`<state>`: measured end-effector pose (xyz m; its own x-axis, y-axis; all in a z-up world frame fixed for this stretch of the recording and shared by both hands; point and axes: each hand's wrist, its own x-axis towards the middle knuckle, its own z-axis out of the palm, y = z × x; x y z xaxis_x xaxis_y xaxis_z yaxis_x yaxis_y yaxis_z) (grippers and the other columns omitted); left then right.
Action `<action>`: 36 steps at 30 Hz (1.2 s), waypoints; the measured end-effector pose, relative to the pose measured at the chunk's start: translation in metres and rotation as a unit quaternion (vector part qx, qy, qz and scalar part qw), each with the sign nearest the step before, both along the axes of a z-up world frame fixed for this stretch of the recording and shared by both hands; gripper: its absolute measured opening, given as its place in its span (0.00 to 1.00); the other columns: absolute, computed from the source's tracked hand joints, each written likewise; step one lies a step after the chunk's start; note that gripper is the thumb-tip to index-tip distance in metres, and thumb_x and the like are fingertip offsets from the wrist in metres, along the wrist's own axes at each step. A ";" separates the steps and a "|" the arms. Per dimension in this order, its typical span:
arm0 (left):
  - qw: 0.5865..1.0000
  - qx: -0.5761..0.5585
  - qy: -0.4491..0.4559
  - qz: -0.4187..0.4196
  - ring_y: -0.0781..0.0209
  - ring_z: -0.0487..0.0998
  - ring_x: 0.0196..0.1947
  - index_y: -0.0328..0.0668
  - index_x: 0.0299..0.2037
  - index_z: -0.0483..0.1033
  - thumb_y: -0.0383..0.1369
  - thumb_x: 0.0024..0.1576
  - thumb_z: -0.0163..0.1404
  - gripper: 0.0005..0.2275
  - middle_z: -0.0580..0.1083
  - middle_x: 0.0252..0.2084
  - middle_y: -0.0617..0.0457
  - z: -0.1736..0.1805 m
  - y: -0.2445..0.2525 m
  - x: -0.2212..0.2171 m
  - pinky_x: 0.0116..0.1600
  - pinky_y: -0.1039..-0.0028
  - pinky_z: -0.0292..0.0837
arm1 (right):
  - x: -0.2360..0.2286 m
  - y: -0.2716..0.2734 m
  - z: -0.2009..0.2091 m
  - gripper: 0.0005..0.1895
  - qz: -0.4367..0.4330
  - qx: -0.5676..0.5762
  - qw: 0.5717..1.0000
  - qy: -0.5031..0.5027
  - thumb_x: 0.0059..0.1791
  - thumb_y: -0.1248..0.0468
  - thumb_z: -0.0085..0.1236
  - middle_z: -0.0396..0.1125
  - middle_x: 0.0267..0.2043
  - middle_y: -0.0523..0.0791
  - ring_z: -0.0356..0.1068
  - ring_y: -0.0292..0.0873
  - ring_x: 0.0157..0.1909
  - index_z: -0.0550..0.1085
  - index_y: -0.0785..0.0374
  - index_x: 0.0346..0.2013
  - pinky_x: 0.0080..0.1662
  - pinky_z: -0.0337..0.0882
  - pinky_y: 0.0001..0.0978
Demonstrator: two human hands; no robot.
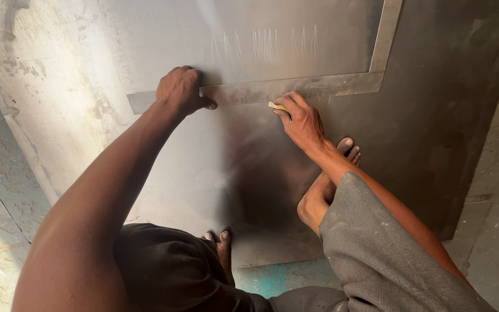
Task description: The person uses a metal square ruler and a yellow marking tool to draw straight lines on a large metal sheet. They position the ruler at various angles and slide the marker along the edge to create a grid of intersecting lines.
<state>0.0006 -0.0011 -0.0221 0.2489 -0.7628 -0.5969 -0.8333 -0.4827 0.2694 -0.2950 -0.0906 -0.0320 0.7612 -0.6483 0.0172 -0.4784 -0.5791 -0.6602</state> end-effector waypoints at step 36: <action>0.999 -0.037 -0.004 -0.024 0.47 0.77 0.47 0.39 0.38 0.82 0.49 0.38 0.72 0.25 0.77 0.42 0.48 0.005 0.007 -0.003 0.50 0.57 0.77 | -0.009 0.010 0.015 0.04 0.049 0.195 0.962 0.186 0.45 0.66 0.67 0.72 0.35 0.46 0.74 0.49 0.38 0.81 0.61 0.33 0.43 0.72 0.43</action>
